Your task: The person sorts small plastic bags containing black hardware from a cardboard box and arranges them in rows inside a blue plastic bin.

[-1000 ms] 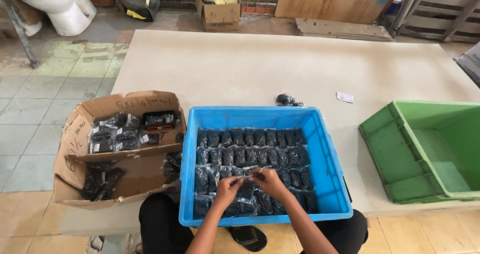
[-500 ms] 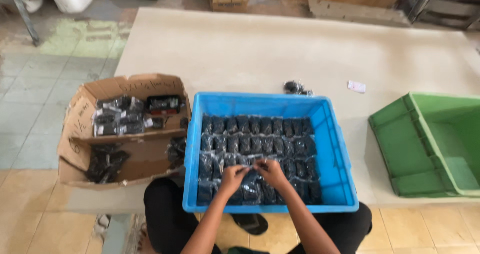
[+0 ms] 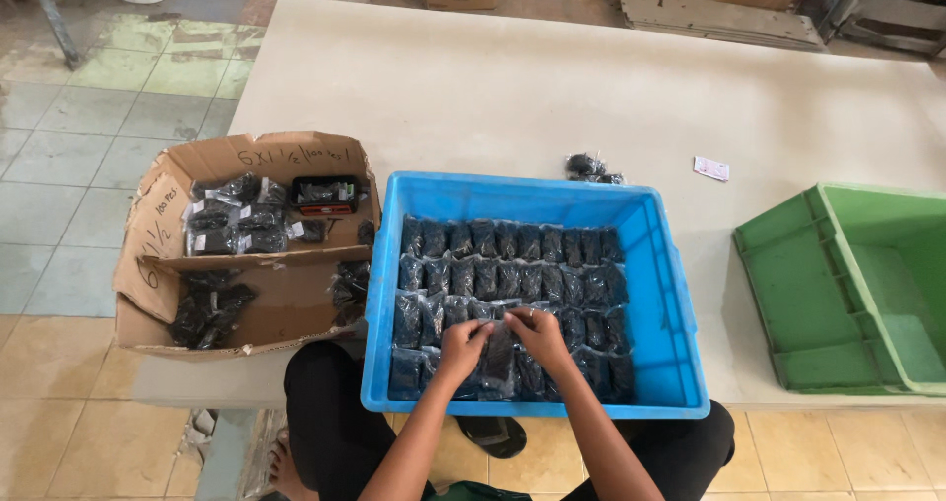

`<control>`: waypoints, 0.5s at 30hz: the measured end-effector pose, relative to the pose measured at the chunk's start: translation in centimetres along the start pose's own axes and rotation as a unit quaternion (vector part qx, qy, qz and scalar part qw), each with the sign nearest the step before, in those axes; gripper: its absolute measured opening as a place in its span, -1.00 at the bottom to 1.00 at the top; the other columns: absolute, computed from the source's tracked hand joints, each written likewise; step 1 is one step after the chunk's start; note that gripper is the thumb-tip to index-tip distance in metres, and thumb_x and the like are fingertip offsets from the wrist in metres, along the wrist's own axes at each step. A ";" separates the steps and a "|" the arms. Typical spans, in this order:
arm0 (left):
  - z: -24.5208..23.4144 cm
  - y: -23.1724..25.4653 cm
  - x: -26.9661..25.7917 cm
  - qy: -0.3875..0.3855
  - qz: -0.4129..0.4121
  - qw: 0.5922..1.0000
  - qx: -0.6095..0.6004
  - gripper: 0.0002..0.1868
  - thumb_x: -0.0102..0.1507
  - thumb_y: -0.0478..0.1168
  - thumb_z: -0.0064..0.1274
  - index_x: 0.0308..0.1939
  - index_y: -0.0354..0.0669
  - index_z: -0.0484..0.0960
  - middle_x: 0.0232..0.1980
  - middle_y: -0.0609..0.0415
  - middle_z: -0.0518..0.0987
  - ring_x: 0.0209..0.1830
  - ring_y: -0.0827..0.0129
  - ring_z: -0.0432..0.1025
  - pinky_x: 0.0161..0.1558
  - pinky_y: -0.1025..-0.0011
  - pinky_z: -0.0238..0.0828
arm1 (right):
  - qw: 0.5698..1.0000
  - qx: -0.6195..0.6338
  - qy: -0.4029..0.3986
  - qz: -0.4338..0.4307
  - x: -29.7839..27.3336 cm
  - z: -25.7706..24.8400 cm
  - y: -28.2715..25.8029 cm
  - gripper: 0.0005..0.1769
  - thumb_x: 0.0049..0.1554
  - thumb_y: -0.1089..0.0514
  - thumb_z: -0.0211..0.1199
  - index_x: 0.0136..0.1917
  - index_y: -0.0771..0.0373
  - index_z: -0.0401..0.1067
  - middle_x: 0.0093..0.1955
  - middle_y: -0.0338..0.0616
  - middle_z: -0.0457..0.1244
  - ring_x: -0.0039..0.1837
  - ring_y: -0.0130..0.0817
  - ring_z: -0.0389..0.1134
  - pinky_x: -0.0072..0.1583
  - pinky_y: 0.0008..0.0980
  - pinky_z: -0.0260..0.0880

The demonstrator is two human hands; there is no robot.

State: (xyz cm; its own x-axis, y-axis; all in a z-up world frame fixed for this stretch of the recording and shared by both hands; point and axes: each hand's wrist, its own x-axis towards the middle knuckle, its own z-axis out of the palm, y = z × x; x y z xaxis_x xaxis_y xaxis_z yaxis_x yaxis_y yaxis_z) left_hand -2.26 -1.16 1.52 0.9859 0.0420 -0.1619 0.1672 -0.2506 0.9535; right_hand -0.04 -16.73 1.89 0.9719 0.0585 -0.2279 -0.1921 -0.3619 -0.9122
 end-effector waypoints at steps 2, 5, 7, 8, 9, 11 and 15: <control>-0.2 0.0 0.3 0.004 0.007 1.000 0.010 -0.81 0.10 -0.07 0.02 -0.37 -0.05 0.65 -0.40 0.03 0.58 -0.21 0.20 0.44 -0.22 0.34 0.36 | 0.999 0.037 -0.025 -0.004 -0.9 -0.2 -2.3 -0.72 -0.03 0.21 0.22 0.00 0.21 0.41 -0.13 -0.05 0.32 -0.08 -0.34 0.34 -0.03 -0.32 0.35; -0.3 -0.3 0.9 -0.001 0.009 1.000 0.019 -0.82 0.09 -0.07 0.03 -0.37 -0.03 0.65 -0.42 0.05 0.57 -0.23 0.22 0.45 -0.23 0.37 0.36 | 0.997 0.056 -0.053 -0.013 -1.1 -0.3 -2.4 -0.67 -0.05 0.29 0.22 0.04 0.25 0.38 -0.08 -0.02 0.31 -0.04 -0.29 0.33 0.02 -0.27 0.35; -0.8 1.0 0.2 -0.006 0.001 1.000 0.018 -0.83 0.09 -0.08 0.04 -0.37 -0.01 0.64 -0.45 0.07 0.57 -0.25 0.27 0.46 -0.24 0.40 0.36 | 0.997 0.038 -0.059 -0.018 -0.7 -0.4 -1.4 -0.75 -0.05 0.31 0.20 -0.04 0.29 0.43 -0.14 -0.02 0.33 -0.08 -0.33 0.33 -0.02 -0.27 0.36; -1.4 2.4 -0.5 -0.021 0.003 1.000 -0.009 -0.76 0.10 -0.16 -0.01 -0.17 -0.11 0.52 -0.42 -0.05 0.56 -0.24 0.18 0.45 -0.23 0.31 0.34 | 0.998 -0.020 -0.046 -0.044 -0.3 -0.4 -1.0 -0.82 -0.05 0.25 0.21 -0.11 0.26 0.45 -0.24 -0.02 0.32 -0.14 -0.34 0.33 -0.09 -0.29 0.34; -2.1 3.9 -1.3 -0.036 0.006 0.999 -0.036 -0.61 0.12 -0.24 -0.06 0.04 -0.20 0.40 -0.39 -0.17 0.56 -0.24 0.09 0.45 -0.22 0.22 0.31 | 0.994 -0.078 -0.034 -0.070 0.0 -0.3 -0.5 -0.86 -0.04 0.19 0.21 -0.18 0.23 0.48 -0.35 -0.03 0.31 -0.21 -0.35 0.34 -0.16 -0.30 0.33; -1.3 1.2 0.3 -0.045 0.009 0.999 -0.006 -0.73 0.12 -0.17 -0.03 -0.11 -0.11 0.50 -0.38 -0.06 0.57 -0.22 0.15 0.45 -0.21 0.29 0.33 | 0.993 -0.092 -0.026 -0.070 -0.1 -0.3 -0.6 -0.87 -0.02 0.17 0.19 -0.19 0.24 0.46 -0.36 -0.02 0.31 -0.22 -0.29 0.35 -0.18 -0.29 0.34; -0.8 0.1 0.9 -0.070 0.004 0.995 0.064 -0.76 0.15 -0.01 -0.06 -0.29 -0.03 0.60 -0.35 0.04 0.57 -0.16 0.17 0.42 -0.14 0.30 0.33 | 0.989 -0.134 -0.021 -0.067 0.3 0.1 1.5 -0.79 0.04 0.07 0.13 -0.18 0.26 0.41 -0.38 -0.01 0.29 -0.24 -0.18 0.33 -0.22 -0.26 0.30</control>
State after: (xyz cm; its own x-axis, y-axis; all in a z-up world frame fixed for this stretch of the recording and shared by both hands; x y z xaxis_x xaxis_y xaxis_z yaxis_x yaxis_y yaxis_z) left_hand -1.33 -0.37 1.67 0.9761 -0.0936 -0.1960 0.1483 -0.3719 0.9163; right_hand -0.01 -17.20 0.41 0.9787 0.1592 -0.1292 -0.0130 -0.5808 -0.8139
